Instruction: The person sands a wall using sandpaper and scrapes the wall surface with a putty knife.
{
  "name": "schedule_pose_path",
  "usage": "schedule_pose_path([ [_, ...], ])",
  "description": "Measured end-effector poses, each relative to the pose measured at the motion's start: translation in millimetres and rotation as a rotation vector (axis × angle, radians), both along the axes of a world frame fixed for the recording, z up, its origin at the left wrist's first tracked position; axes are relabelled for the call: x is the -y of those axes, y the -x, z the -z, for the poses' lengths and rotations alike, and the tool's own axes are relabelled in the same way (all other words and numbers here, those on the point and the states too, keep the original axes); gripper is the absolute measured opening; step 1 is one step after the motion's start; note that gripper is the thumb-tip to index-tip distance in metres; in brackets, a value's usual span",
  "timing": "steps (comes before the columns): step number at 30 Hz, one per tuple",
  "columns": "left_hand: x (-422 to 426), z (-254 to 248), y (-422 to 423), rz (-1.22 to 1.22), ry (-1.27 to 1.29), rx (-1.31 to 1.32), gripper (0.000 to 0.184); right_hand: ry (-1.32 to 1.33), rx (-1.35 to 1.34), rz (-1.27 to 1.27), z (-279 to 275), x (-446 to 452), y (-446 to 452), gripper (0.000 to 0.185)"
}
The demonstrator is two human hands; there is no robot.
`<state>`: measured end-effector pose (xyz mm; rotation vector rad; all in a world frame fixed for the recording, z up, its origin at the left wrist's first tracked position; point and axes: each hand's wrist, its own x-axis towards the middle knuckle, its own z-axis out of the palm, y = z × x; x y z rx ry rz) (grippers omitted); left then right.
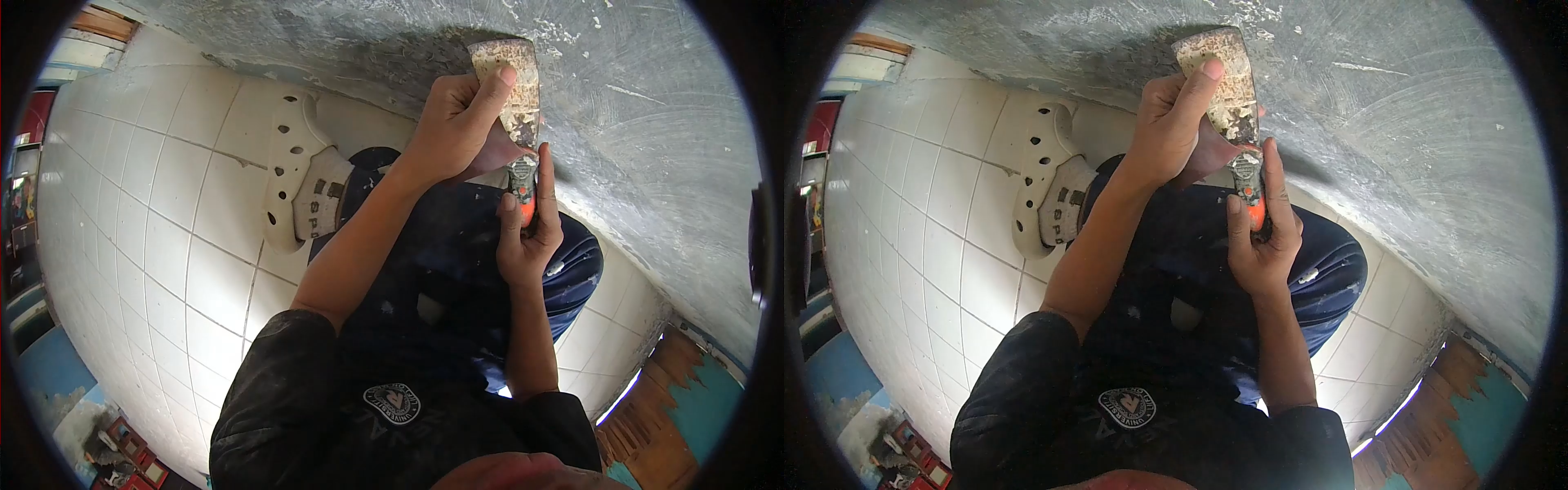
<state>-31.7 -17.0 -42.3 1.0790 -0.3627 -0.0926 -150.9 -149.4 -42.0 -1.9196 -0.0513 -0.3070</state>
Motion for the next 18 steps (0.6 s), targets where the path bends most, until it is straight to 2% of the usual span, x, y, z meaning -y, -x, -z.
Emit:
schedule_pose_path([
  [2, -2.0, -0.7, -0.2, -0.026, -0.084, 0.043, 0.042, 0.021, 0.048, 0.031, 2.6, -2.3, -1.6, 0.063],
  [12, 0.1, -1.2, -0.9, -0.055, -0.132, 0.025, 0.043, -0.029, 0.038, 0.017, 0.7, -0.9, -4.0, 0.063],
  [14, 2.2, -4.3, 0.5, -0.062, -0.063, 0.048, 0.043, 0.068, 0.104, 0.036, 3.1, 0.4, -6.1, 0.062],
  [18, 1.4, 0.4, -1.7, -0.071, -0.133, 0.027, 0.043, 0.123, 0.133, 0.021, 2.5, 1.1, -7.5, 0.062],
])
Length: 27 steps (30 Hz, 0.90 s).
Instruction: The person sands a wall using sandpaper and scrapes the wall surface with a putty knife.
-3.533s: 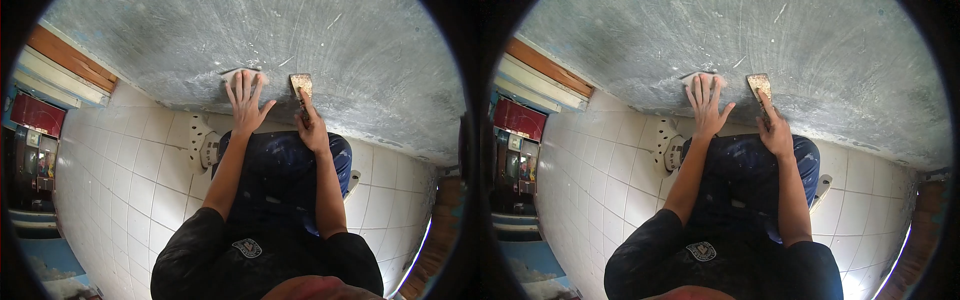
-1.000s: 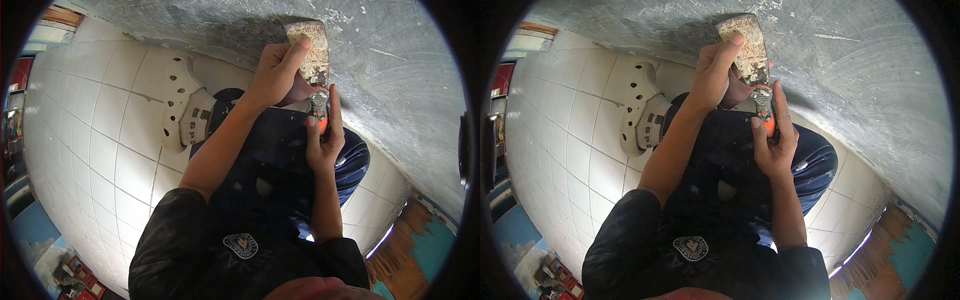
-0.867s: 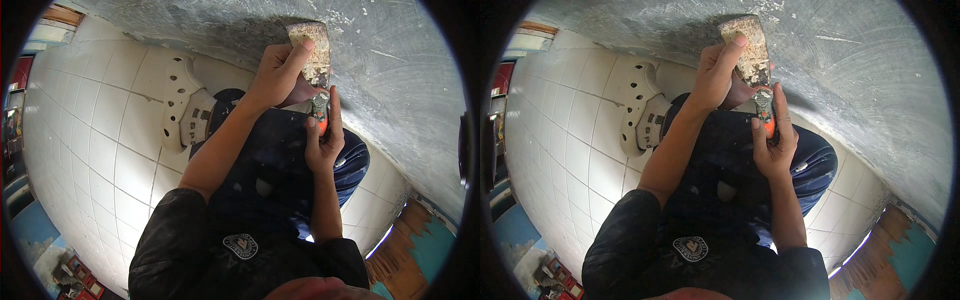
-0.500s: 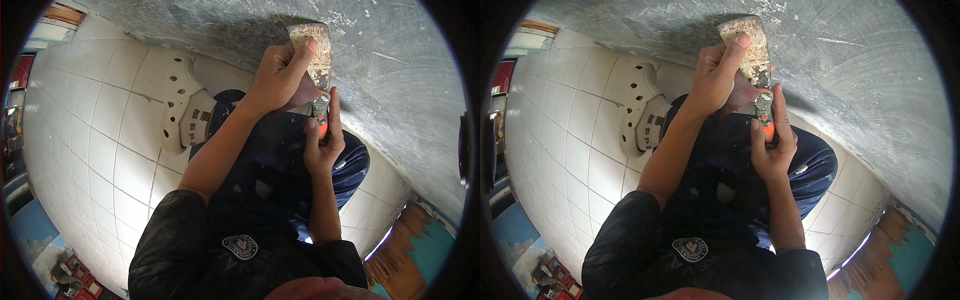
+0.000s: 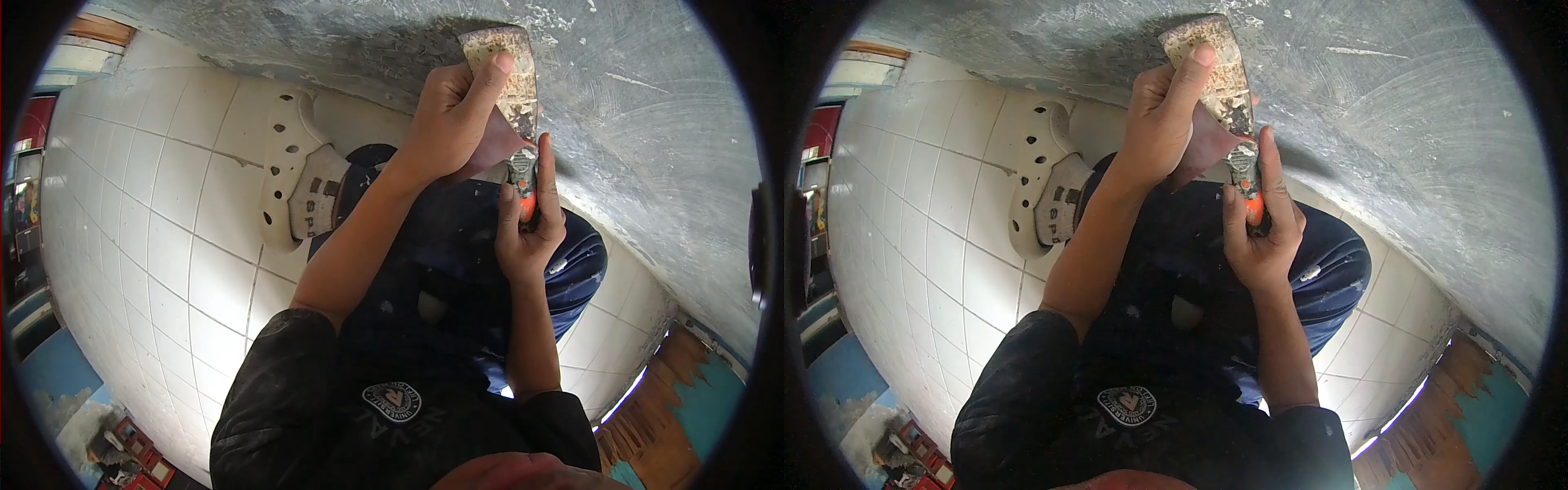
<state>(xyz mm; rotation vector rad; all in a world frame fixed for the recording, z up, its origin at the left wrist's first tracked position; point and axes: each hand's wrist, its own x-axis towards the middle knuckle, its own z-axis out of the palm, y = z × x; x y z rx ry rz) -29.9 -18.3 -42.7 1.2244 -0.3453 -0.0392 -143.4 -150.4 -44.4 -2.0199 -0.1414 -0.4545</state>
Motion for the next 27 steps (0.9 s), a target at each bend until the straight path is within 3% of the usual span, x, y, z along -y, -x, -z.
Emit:
schedule_pose_path([
  [6, 1, -2, 0, 0.016, 0.002, 0.019, 0.045, -0.191, -0.079, -0.02, 1, 3, -1, 0.063],
  [8, 6, 2, -1, -0.055, 0.068, 0.015, 0.049, -0.053, -0.008, 0.009, 4, 5, -3, 0.063],
  [12, 2, 4, -2, 0.004, -0.026, 0.028, 0.046, -0.085, -0.035, -0.011, 1, 6, -4, 0.061],
  [18, 10, 4, -2, -0.083, 0.116, 0.017, 0.051, -0.026, 0.022, -0.013, 4, 7, -10, 0.062],
  [27, 10, 1, -1, -0.102, 0.084, 0.018, 0.048, -0.021, 0.064, -0.031, 4, 7, -12, 0.063],
])
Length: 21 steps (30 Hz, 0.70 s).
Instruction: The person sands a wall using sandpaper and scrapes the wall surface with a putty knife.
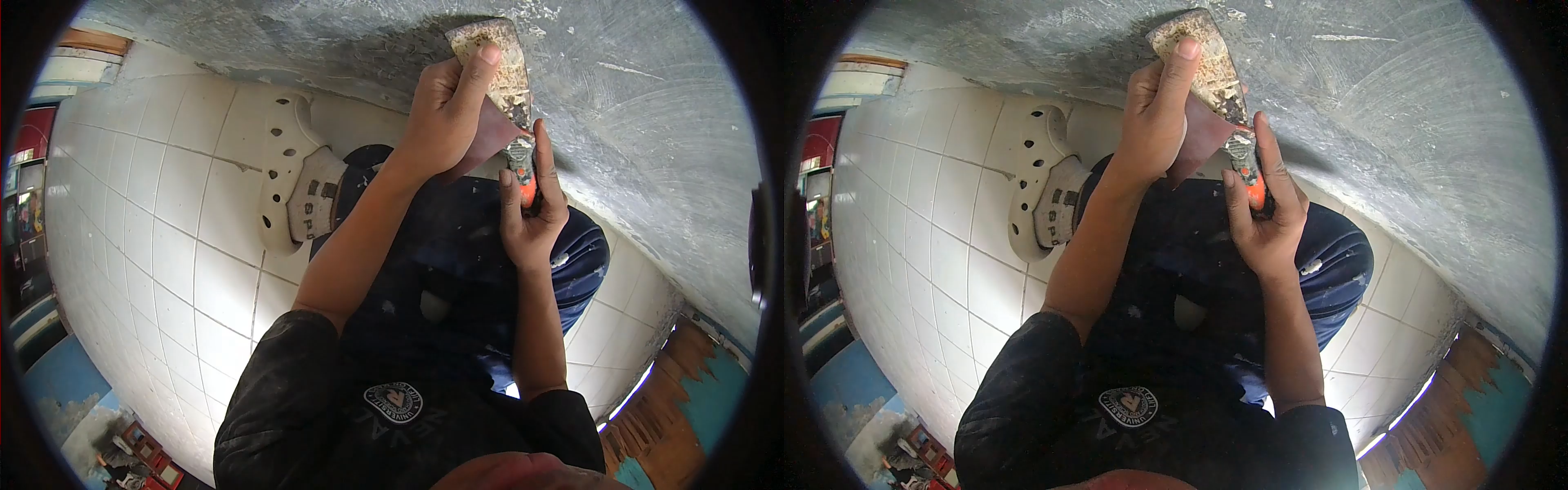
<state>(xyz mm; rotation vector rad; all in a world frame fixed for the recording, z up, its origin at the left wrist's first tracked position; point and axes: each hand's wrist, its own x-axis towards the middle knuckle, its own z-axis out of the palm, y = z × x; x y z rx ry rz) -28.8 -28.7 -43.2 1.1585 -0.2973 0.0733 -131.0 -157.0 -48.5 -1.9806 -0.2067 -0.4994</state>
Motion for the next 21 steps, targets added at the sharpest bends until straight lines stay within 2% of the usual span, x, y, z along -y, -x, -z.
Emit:
schedule_pose_path([
  [2, 0, -3, 2, -0.027, -0.006, -0.016, 0.047, 0.061, 0.007, 0.056, -2, -3, 1, 0.063],
  [6, 0, -7, 6, -0.048, -0.003, -0.048, 0.046, 0.008, -0.068, 0.051, 0, -4, 6, 0.063],
  [9, -3, -1, 7, -0.009, -0.042, -0.064, 0.046, 0.091, 0.035, 0.065, 1, -4, 6, 0.063],
  [11, -2, -2, 9, -0.029, -0.06, -0.063, 0.047, 0.015, -0.101, 0.053, -2, -3, 11, 0.062],
  [21, -1, -5, 8, -0.037, -0.014, -0.053, 0.047, -0.074, -0.118, 0.042, 3, -5, 12, 0.06],
])
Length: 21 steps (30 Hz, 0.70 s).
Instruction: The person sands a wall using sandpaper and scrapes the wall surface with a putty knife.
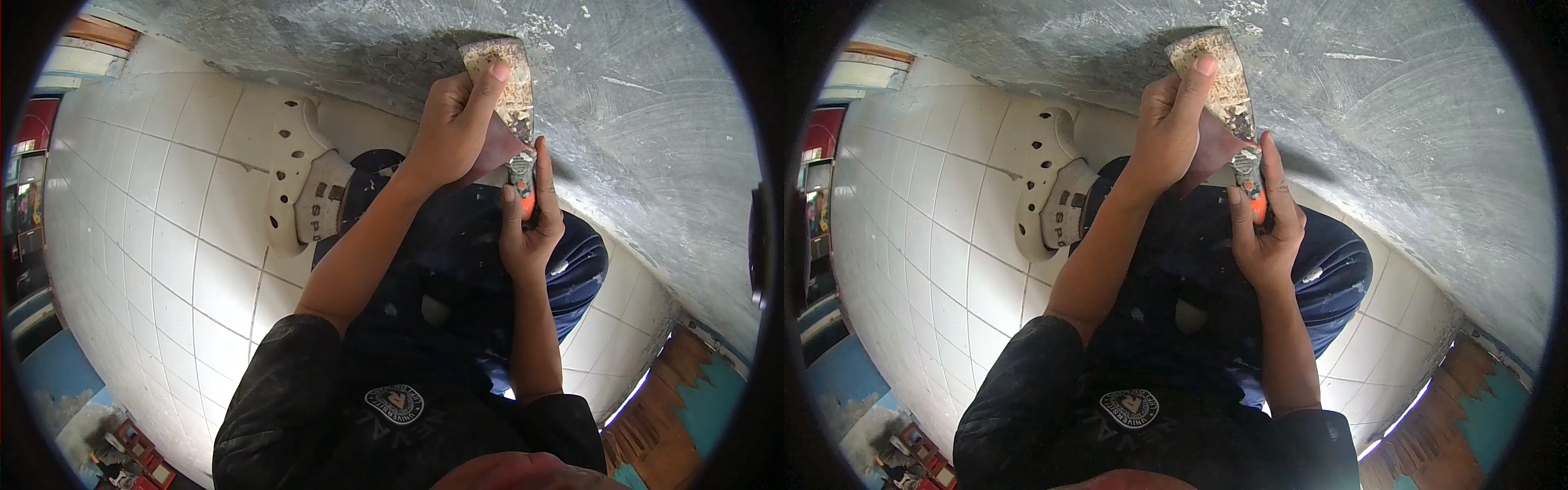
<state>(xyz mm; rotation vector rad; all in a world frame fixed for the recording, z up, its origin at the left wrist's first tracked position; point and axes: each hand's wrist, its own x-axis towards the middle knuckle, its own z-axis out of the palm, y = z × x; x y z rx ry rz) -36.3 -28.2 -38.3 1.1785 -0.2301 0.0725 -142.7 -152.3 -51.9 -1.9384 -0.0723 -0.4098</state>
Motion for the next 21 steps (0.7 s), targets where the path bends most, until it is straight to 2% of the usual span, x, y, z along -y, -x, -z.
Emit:
schedule_pose_path([
  [6, -7, -1, -3, 0.036, -0.081, -0.025, 0.042, -0.021, 0.014, -0.004, 3, -2, -3, 0.061],
  [9, -3, -3, -4, -0.015, -0.068, 0.038, 0.049, -0.027, 0.016, 0.001, 5, -2, -4, 0.061],
  [11, -2, -6, -2, -0.029, -0.032, 0.044, 0.048, 0.087, 0.122, 0.019, 6, -1, -7, 0.062],
  [21, -2, -13, -7, -0.053, -0.032, 0.062, 0.051, 0.198, 0.185, 0.031, -9, 1, -17, 0.064],
])
